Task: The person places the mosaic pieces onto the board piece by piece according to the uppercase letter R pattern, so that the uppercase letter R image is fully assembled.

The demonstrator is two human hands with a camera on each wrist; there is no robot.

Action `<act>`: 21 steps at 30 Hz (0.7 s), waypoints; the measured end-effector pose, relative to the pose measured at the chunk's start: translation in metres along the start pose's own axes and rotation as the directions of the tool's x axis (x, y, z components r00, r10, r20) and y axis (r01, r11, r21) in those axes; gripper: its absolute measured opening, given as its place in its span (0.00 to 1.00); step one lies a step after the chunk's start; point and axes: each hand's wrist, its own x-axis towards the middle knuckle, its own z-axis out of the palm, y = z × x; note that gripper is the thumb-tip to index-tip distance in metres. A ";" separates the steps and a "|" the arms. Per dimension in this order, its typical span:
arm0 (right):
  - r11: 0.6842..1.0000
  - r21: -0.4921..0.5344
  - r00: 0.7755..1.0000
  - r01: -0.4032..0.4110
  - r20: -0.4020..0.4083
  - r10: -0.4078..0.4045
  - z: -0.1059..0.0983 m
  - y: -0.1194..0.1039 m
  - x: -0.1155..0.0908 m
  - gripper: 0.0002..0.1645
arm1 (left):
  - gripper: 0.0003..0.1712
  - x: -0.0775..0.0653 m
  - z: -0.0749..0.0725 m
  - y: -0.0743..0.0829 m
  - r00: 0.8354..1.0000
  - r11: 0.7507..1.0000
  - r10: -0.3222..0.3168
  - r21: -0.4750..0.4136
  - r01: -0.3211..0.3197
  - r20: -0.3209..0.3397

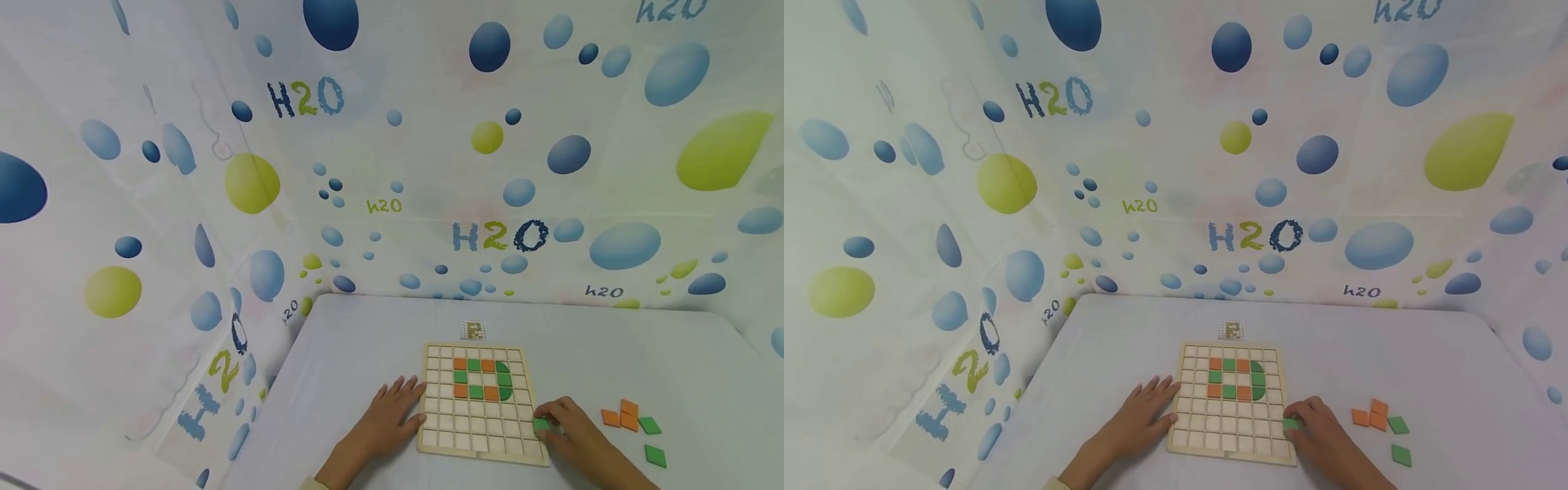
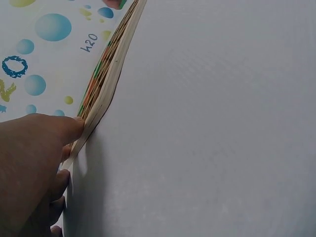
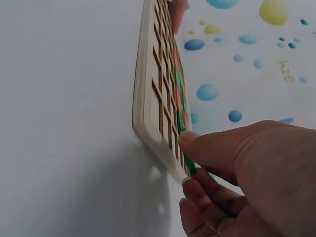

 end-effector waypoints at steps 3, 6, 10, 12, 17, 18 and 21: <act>0.997 0.059 0.998 0.058 -0.002 -0.058 0.005 -0.010 0.007 0.15 | 0.37 0.000 0.000 0.000 1.000 1.000 0.007 -0.003 -0.007 -0.002; 0.993 0.092 0.997 0.076 -0.004 -0.076 0.013 -0.022 0.018 0.15 | 0.37 0.001 0.001 -0.001 1.000 1.000 0.005 0.004 -0.005 -0.003; 0.995 0.075 0.998 0.066 -0.013 -0.065 0.025 -0.038 0.032 0.14 | 0.37 0.001 0.001 -0.003 1.000 1.000 0.000 0.021 0.000 -0.006; 0.996 0.059 0.998 0.062 -0.019 -0.061 0.032 -0.047 0.039 0.14 | 0.37 0.001 0.002 -0.004 1.000 1.000 0.004 0.021 -0.003 -0.007; 0.995 0.015 0.995 0.096 -0.043 -0.095 0.048 -0.065 0.052 0.12 | 0.37 0.001 0.001 -0.005 1.000 1.000 0.018 0.009 -0.018 -0.007; 0.994 0.005 0.993 0.110 -0.052 -0.110 0.051 -0.068 0.054 0.12 | 0.37 0.001 0.001 -0.005 1.000 1.000 0.022 0.008 -0.022 -0.009; 0.984 -0.042 0.981 0.173 -0.085 -0.176 0.057 -0.075 0.060 0.11 | 0.37 0.000 0.001 -0.004 1.000 1.000 0.025 0.009 -0.025 -0.010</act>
